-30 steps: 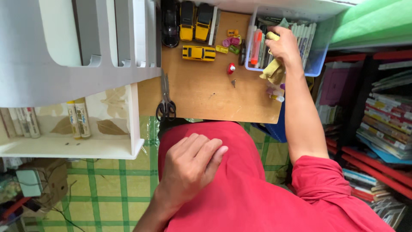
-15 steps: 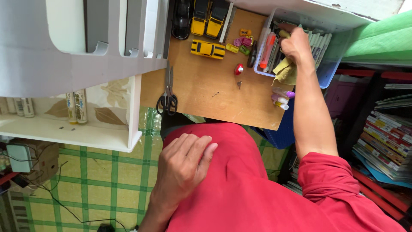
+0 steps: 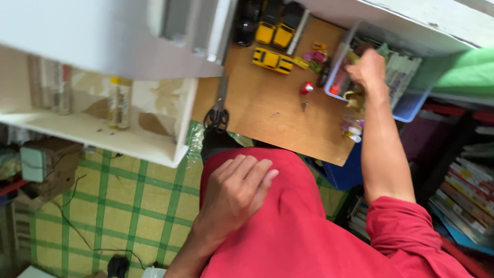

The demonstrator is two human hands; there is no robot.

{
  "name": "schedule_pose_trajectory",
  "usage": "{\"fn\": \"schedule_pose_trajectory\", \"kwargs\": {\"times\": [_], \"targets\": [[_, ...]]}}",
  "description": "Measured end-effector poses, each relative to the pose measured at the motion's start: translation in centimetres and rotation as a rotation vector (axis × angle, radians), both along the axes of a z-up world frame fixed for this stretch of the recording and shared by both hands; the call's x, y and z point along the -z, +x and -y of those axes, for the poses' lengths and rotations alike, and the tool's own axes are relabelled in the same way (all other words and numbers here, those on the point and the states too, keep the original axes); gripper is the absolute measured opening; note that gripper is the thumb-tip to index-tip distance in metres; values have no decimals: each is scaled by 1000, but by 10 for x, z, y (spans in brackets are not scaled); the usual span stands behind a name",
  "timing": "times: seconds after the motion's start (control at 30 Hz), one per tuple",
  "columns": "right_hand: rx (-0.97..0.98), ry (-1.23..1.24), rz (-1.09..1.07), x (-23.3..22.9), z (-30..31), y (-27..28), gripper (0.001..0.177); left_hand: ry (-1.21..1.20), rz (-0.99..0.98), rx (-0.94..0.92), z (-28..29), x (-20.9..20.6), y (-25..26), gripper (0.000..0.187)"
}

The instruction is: The person opens a white drawer and wipes the interior with a yellow cloth. They then pick up several markers from a nearby container, wipe each one individually, and place them into the drawer. The person repeats this process with multiple markers, arranging them neatly inside the drawer.

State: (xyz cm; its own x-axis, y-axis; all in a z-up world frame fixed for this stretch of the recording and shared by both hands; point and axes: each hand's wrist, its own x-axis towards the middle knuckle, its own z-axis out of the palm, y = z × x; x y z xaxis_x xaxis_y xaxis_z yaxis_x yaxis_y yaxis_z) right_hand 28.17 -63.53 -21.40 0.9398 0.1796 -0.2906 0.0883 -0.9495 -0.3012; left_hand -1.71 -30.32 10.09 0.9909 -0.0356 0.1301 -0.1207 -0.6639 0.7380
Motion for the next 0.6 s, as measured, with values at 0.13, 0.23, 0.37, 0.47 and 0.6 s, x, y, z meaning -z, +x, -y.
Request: {"fn": "schedule_pose_trajectory", "kwargs": {"times": [0.13, 0.23, 0.37, 0.47, 0.6], "targets": [[25, 13, 127, -29, -3, -13, 50, -15, 9, -9, -8, -3, -7, 14], [95, 256, 341, -96, -14, -46, 39, -16, -2, -8, -19, -4, -10, 15], [277, 868, 199, -208, -54, -110, 33, 1, 27, -50, -39, -4, -16, 14], [368, 1194, -12, -269, -109, -162, 33, -37, 4, -92, -62, -3, -18, 13], [233, 1123, -108, -309, -198, -212, 34, 40, 19, -256, -117, -4, -26, 8]]}}
